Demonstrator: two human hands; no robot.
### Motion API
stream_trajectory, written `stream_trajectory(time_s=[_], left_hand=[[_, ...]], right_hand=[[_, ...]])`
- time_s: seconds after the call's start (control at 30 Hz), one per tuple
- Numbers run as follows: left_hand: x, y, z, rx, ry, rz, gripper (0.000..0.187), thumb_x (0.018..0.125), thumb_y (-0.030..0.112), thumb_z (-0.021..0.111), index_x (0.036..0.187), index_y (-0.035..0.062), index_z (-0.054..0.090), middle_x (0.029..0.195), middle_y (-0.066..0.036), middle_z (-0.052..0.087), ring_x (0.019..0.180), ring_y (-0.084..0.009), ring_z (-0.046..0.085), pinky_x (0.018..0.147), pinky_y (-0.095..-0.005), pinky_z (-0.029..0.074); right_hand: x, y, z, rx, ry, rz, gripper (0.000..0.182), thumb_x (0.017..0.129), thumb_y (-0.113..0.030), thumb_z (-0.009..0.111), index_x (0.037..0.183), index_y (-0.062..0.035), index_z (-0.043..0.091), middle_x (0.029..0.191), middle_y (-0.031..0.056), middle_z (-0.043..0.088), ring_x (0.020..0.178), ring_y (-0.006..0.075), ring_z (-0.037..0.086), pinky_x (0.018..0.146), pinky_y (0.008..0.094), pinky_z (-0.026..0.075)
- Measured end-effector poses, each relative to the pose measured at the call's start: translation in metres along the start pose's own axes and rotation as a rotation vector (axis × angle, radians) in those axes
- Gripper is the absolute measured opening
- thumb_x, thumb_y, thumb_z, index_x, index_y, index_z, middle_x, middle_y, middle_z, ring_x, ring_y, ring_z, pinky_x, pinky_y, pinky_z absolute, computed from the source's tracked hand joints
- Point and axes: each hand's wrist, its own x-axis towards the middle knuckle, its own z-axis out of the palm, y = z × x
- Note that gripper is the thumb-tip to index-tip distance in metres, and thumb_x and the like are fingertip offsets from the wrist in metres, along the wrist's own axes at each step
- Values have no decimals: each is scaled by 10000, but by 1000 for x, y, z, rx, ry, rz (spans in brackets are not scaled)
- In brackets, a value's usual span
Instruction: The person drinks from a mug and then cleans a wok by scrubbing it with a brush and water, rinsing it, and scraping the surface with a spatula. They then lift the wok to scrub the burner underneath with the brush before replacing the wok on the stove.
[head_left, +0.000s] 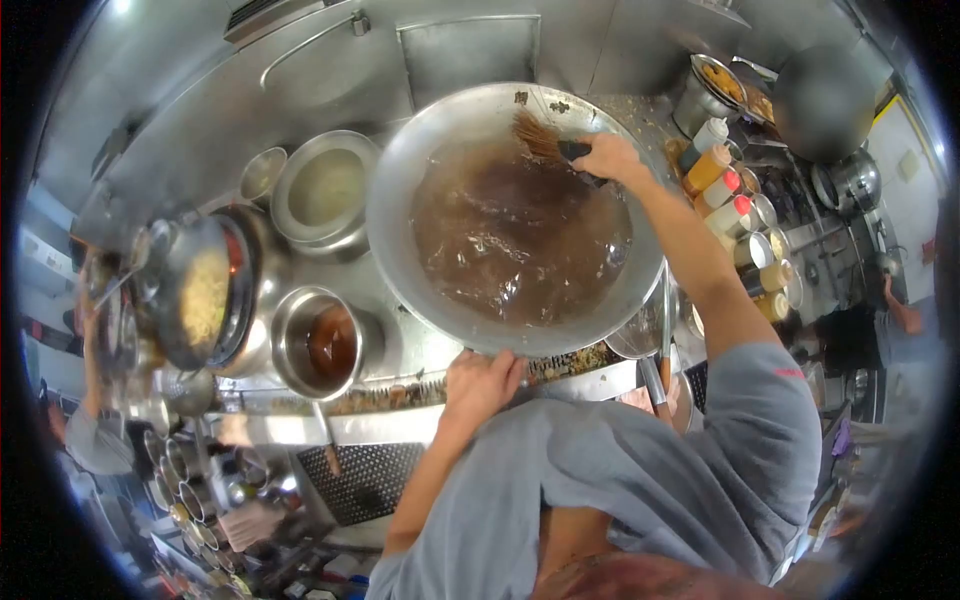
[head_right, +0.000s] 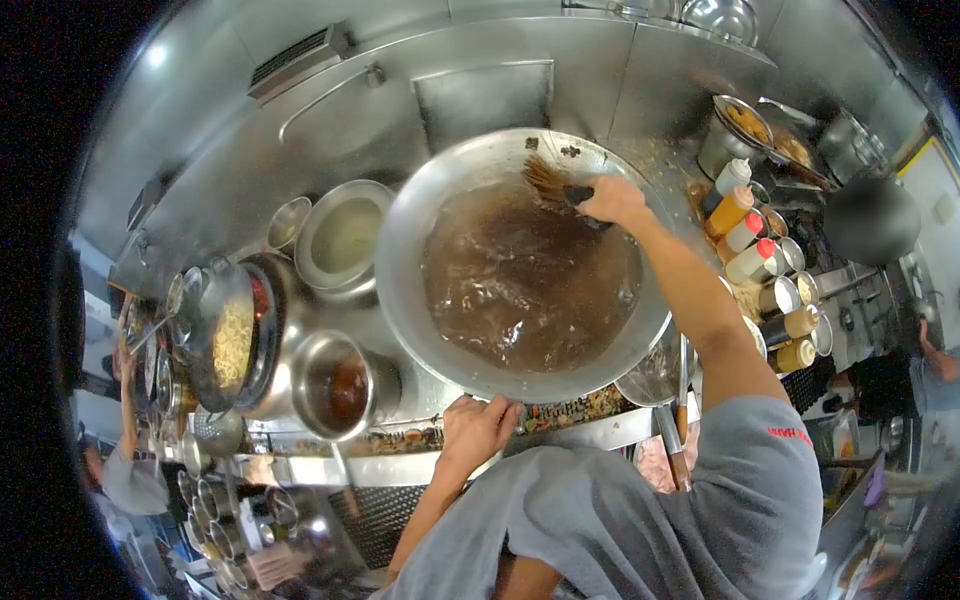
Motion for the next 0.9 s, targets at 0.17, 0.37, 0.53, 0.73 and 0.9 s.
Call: stream_trajectory(time_s=[0.17,0.37,0.53,0.73,0.9], left_hand=[[-2,1,0,0,-12,-4,248,885,271,686,713,129,579,484,-38,554,441,-226,558,558,-351,462],[-1,1,0,-12,-21,-11,213,893,266,681,759,126,593,489,-43,556,450,-232,558,571,-356,458],[-1,2,1,-47,-4,-32,236,880,264,703,723,113,610,479,-67,544,448,-277,547,578,-380,454],[-2,2,1,-41,-3,-43,240,881,266,700,721,114,609,481,-72,543,451,-283,548,583,-386,458],[-2,4,-1,-23,1,-44,242,878,255,705,710,112,605,481,-73,543,455,-282,550,585,-388,459]], right_hand=[[-1,7,-21,186,30,175,613,717,-467,744,1279,-234,672,1193,167,687,1121,328,648,980,408,502],[-3,12,-37,190,56,160,610,715,-469,738,1269,-221,676,1125,186,705,1064,349,672,943,428,526],[-6,21,-25,-23,21,22,572,716,-443,726,1243,-226,687,1060,176,724,1008,348,691,921,432,532],[-19,34,-17,33,31,78,594,694,-453,736,1239,-219,690,1111,181,709,1042,362,676,926,430,533],[-28,29,-54,130,58,159,598,693,-452,732,1242,-221,691,1127,182,705,1062,363,669,937,431,530]])
